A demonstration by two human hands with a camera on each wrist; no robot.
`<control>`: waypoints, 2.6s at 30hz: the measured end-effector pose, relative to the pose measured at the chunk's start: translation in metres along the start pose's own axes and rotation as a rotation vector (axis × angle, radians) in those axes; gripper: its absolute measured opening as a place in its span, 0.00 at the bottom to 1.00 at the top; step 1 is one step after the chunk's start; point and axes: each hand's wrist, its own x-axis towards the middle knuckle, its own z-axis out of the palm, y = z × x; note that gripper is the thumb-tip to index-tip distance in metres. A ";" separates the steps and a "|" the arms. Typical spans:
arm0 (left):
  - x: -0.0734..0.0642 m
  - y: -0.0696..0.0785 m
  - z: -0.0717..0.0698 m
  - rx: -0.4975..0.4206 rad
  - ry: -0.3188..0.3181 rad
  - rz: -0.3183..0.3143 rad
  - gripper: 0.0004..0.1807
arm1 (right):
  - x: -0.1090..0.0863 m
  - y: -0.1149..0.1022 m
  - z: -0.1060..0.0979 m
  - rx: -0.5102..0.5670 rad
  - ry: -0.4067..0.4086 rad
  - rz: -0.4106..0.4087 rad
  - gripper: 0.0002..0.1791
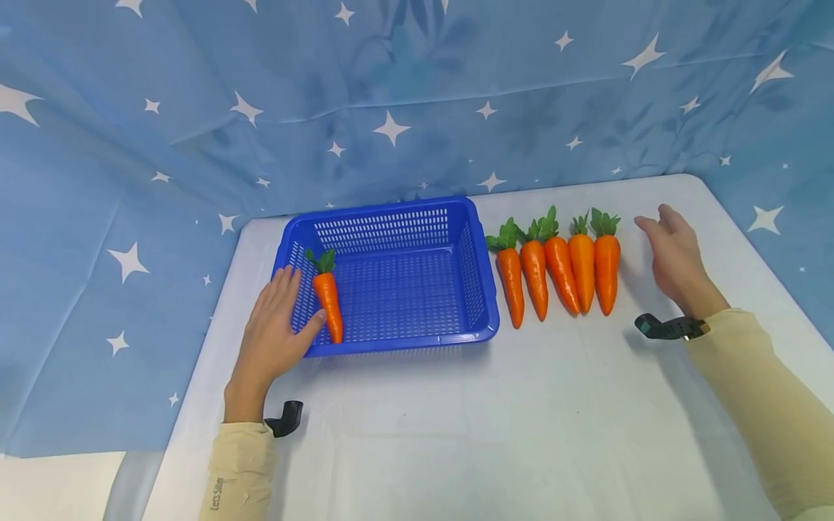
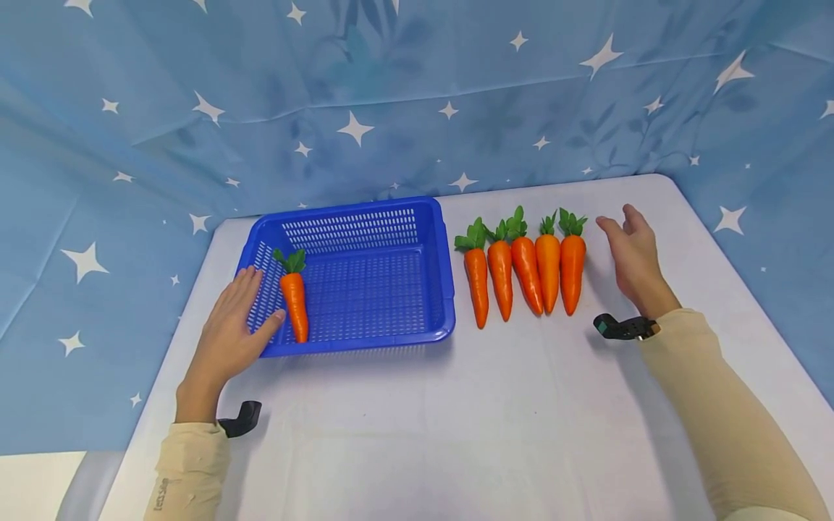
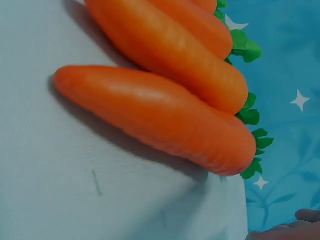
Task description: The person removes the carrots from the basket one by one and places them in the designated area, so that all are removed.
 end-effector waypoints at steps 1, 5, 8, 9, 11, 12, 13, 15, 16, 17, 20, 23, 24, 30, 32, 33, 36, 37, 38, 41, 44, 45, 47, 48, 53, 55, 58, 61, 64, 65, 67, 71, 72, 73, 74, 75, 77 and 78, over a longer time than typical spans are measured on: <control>0.000 0.000 0.000 0.000 0.001 0.001 0.47 | -0.001 -0.002 0.001 0.010 0.006 -0.005 0.48; -0.001 -0.001 0.000 -0.003 0.008 0.005 0.47 | -0.005 -0.011 0.005 0.078 0.016 -0.024 0.45; -0.001 -0.001 0.000 -0.006 0.012 0.005 0.47 | -0.007 -0.018 0.010 0.134 0.011 -0.046 0.43; -0.002 -0.001 0.000 -0.006 0.013 0.005 0.47 | -0.007 -0.020 0.011 0.143 0.008 -0.055 0.42; -0.002 -0.001 0.001 -0.005 0.014 0.006 0.47 | -0.008 -0.024 0.015 0.161 0.008 -0.070 0.41; -0.002 -0.001 0.001 -0.004 0.015 0.006 0.47 | -0.009 -0.026 0.017 0.168 0.006 -0.078 0.41; -0.002 -0.001 0.001 -0.003 0.015 0.005 0.47 | -0.010 -0.028 0.019 0.173 0.004 -0.085 0.41; -0.002 0.000 0.001 -0.002 0.013 0.003 0.47 | -0.011 -0.032 0.023 0.186 -0.005 -0.099 0.40; -0.002 0.000 0.001 -0.001 0.013 0.002 0.47 | -0.011 -0.035 0.025 0.196 -0.012 -0.108 0.40; -0.002 0.000 0.001 -0.002 0.012 0.000 0.47 | -0.012 -0.037 0.027 0.201 -0.021 -0.118 0.40; -0.002 0.000 0.000 0.000 0.013 0.002 0.47 | -0.014 -0.043 0.034 0.225 -0.054 -0.158 0.41; -0.002 0.000 0.000 -0.001 0.017 0.008 0.47 | -0.017 -0.051 0.042 0.276 -0.091 -0.198 0.40; -0.002 0.000 0.000 -0.001 0.019 0.010 0.47 | -0.018 -0.054 0.045 0.281 -0.103 -0.209 0.40; -0.001 0.000 0.000 0.000 0.019 0.009 0.47 | -0.024 -0.074 0.061 0.309 -0.162 -0.222 0.41; 0.000 0.000 0.001 0.003 0.015 0.007 0.47 | -0.026 -0.080 0.067 0.366 -0.187 -0.225 0.41; 0.000 0.000 0.001 0.004 0.014 0.007 0.47 | -0.028 -0.084 0.070 0.387 -0.200 -0.229 0.41; 0.000 0.000 0.001 0.003 0.009 0.003 0.47 | -0.031 -0.094 0.080 0.455 -0.235 -0.248 0.41; 0.000 0.001 0.001 0.002 0.009 0.002 0.48 | -0.032 -0.097 0.083 0.479 -0.247 -0.257 0.40; 0.000 0.001 0.000 0.002 0.010 0.002 0.47 | -0.033 -0.100 0.087 0.499 -0.257 -0.265 0.40; 0.000 0.001 0.000 0.001 0.013 0.005 0.47 | -0.036 -0.110 0.098 0.534 -0.288 -0.282 0.40; 0.000 0.000 0.001 0.001 0.017 0.011 0.47 | -0.039 -0.117 0.107 0.565 -0.330 -0.294 0.40; 0.000 0.000 0.001 0.002 0.017 0.012 0.47 | -0.040 -0.119 0.110 0.561 -0.343 -0.296 0.40; 0.000 -0.001 0.002 0.003 0.018 0.012 0.47 | -0.042 -0.123 0.115 0.557 -0.366 -0.294 0.40; 0.000 -0.001 0.002 0.001 0.017 0.012 0.48 | -0.042 -0.124 0.117 0.558 -0.373 -0.292 0.40; 0.000 -0.002 0.002 -0.003 0.012 0.011 0.48 | -0.047 -0.134 0.130 0.546 -0.377 -0.287 0.39; 0.000 -0.002 0.002 -0.003 0.013 0.012 0.48 | -0.048 -0.139 0.136 0.556 -0.384 -0.289 0.38; 0.000 -0.002 0.001 -0.005 0.014 0.011 0.48 | -0.050 -0.146 0.146 0.589 -0.404 -0.286 0.36; -0.001 -0.002 0.001 -0.006 0.012 0.008 0.48 | -0.050 -0.152 0.156 0.642 -0.413 -0.265 0.35; -0.001 -0.002 0.000 -0.006 0.011 0.006 0.48 | -0.052 -0.156 0.166 0.646 -0.424 -0.256 0.34; -0.001 -0.002 0.000 -0.005 0.012 0.006 0.48 | -0.053 -0.157 0.169 0.637 -0.432 -0.261 0.34; -0.001 -0.002 0.000 -0.004 0.013 0.008 0.48 | -0.054 -0.158 0.175 0.608 -0.446 -0.275 0.34; 0.000 -0.002 0.000 -0.004 0.015 0.014 0.48 | -0.058 -0.163 0.186 0.562 -0.477 -0.291 0.34; 0.000 -0.002 0.000 -0.005 0.013 0.013 0.48 | -0.059 -0.165 0.189 0.553 -0.486 -0.293 0.34; 0.000 -0.002 0.000 -0.007 0.011 0.012 0.48 | -0.060 -0.166 0.192 0.545 -0.494 -0.294 0.34; 0.000 -0.002 0.000 -0.008 0.009 0.011 0.48 | -0.061 -0.167 0.195 0.537 -0.502 -0.296 0.34; 0.000 -0.002 0.000 -0.008 0.009 0.010 0.48 | -0.062 -0.168 0.198 0.535 -0.512 -0.297 0.34; 0.000 -0.002 0.000 -0.008 0.007 0.007 0.48 | -0.065 -0.170 0.203 0.521 -0.528 -0.303 0.33; -0.001 -0.001 0.000 -0.010 0.006 0.005 0.48 | -0.066 -0.171 0.206 0.514 -0.534 -0.308 0.33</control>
